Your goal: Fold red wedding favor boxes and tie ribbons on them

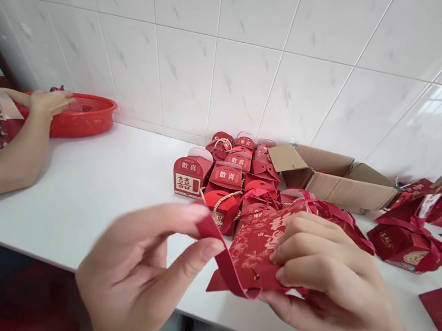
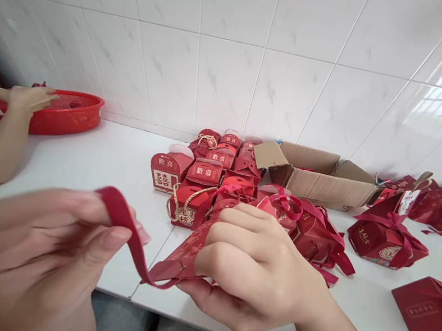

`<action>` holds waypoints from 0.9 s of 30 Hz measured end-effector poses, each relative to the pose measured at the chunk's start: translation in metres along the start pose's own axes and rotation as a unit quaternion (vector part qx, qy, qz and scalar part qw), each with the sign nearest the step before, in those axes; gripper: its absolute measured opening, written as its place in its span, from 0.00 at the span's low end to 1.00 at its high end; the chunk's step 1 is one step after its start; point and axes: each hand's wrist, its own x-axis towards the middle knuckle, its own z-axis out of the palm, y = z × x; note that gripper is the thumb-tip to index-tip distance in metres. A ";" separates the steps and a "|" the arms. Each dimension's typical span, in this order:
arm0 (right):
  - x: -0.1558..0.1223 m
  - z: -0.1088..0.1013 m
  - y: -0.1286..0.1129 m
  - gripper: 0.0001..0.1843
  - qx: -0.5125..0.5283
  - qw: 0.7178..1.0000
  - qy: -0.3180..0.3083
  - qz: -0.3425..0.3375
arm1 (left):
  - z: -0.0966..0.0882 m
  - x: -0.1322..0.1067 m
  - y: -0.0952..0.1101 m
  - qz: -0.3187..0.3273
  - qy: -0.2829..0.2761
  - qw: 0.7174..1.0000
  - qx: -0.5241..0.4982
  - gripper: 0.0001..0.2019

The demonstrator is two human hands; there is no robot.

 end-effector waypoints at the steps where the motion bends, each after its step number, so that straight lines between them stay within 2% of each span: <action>1: 0.000 0.000 0.000 0.09 0.002 1.000 -0.001 -0.002 | -0.001 0.000 -0.002 0.008 -0.020 1.000 -0.002 0.24; 5: -0.001 -0.003 0.000 0.10 0.001 1.000 -0.006 0.001 | -0.001 0.001 -0.006 0.014 -0.032 0.999 -0.017 0.30; 8: -0.002 -0.003 0.000 0.10 -0.007 1.000 -0.014 0.010 | 0.000 0.002 -0.006 0.002 -0.063 0.998 -0.015 0.24; 10: -0.003 -0.003 0.000 0.10 -0.020 0.999 -0.022 0.014 | -0.001 0.002 -0.005 -0.032 -0.089 0.996 -0.002 0.18; 12: -0.004 -0.003 -0.001 0.10 -0.034 0.999 -0.027 0.013 | -0.001 0.002 -0.005 -0.068 -0.110 0.992 0.002 0.17; 14: -0.003 -0.003 0.000 0.10 -0.039 0.999 -0.026 0.011 | 0.000 0.002 -0.007 -0.076 -0.141 0.987 0.005 0.17; 17: -0.002 -0.002 0.000 0.09 -0.044 0.999 -0.026 0.008 | 0.003 0.003 -0.015 -0.039 -0.172 0.984 0.034 0.18; 22: 0.000 -0.002 -0.003 0.10 -0.027 0.999 -0.031 0.010 | 0.013 0.009 -0.032 0.045 -0.109 0.988 0.104 0.12; 27: 0.000 -0.004 -0.006 0.09 -0.038 0.998 -0.050 0.003 | 0.017 0.009 -0.041 0.087 -0.106 0.981 0.135 0.11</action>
